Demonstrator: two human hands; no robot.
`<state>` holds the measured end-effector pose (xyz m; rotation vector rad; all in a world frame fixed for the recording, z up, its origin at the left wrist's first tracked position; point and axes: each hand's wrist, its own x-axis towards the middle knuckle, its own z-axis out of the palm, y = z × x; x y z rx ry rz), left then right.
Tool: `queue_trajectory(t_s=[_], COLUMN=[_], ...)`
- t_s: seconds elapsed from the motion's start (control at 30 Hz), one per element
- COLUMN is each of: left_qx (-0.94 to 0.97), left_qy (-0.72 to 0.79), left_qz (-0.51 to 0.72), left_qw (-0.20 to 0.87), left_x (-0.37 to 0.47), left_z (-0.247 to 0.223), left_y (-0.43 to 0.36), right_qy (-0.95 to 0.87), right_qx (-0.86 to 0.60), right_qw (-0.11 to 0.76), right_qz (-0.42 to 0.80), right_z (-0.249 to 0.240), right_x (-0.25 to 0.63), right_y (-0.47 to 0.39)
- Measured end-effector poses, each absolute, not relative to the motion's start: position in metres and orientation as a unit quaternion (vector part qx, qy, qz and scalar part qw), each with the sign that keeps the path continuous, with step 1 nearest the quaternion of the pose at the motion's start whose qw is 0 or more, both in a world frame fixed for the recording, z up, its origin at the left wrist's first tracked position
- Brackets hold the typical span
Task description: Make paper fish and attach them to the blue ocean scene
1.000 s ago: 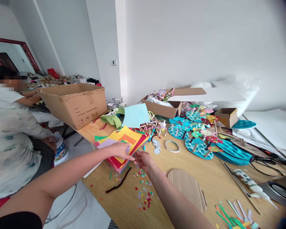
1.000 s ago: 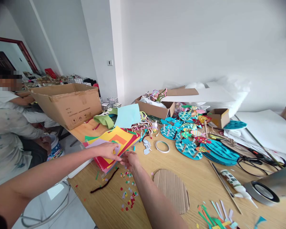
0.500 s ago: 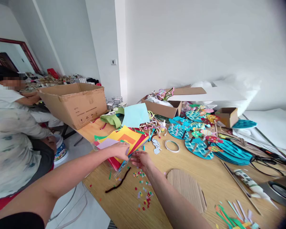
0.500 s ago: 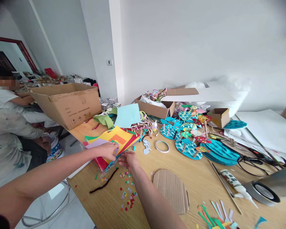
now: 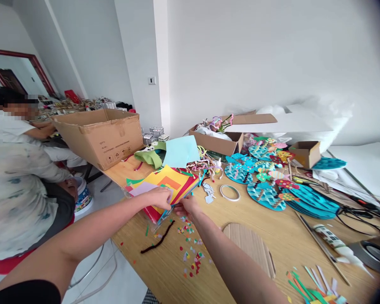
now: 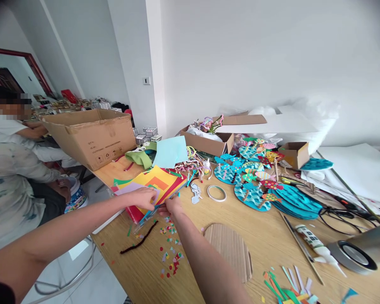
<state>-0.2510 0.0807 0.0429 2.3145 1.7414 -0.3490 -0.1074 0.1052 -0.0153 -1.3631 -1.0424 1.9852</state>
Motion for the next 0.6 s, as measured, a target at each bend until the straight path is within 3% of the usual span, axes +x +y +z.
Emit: queue_trajectory(t_s=[0.2, 0.6], left_qx=[0.789, 0.783], left_qy=[0.591, 0.600], left_qz=[-0.113, -0.067], left_qw=[0.124, 0.147], left_x=[-0.256, -0.267], left_z=[0.045, 0.050], left_y=[0.081, 0.077], right_qy=[-0.370, -0.329], right_qx=[-0.531, -0.435], right_qw=[0.256, 0.368], right_qz=[0.718, 0.753], right_z=[-0.017, -0.016], right_x=[-0.110, -0.117], right_y=[0.106, 0.101])
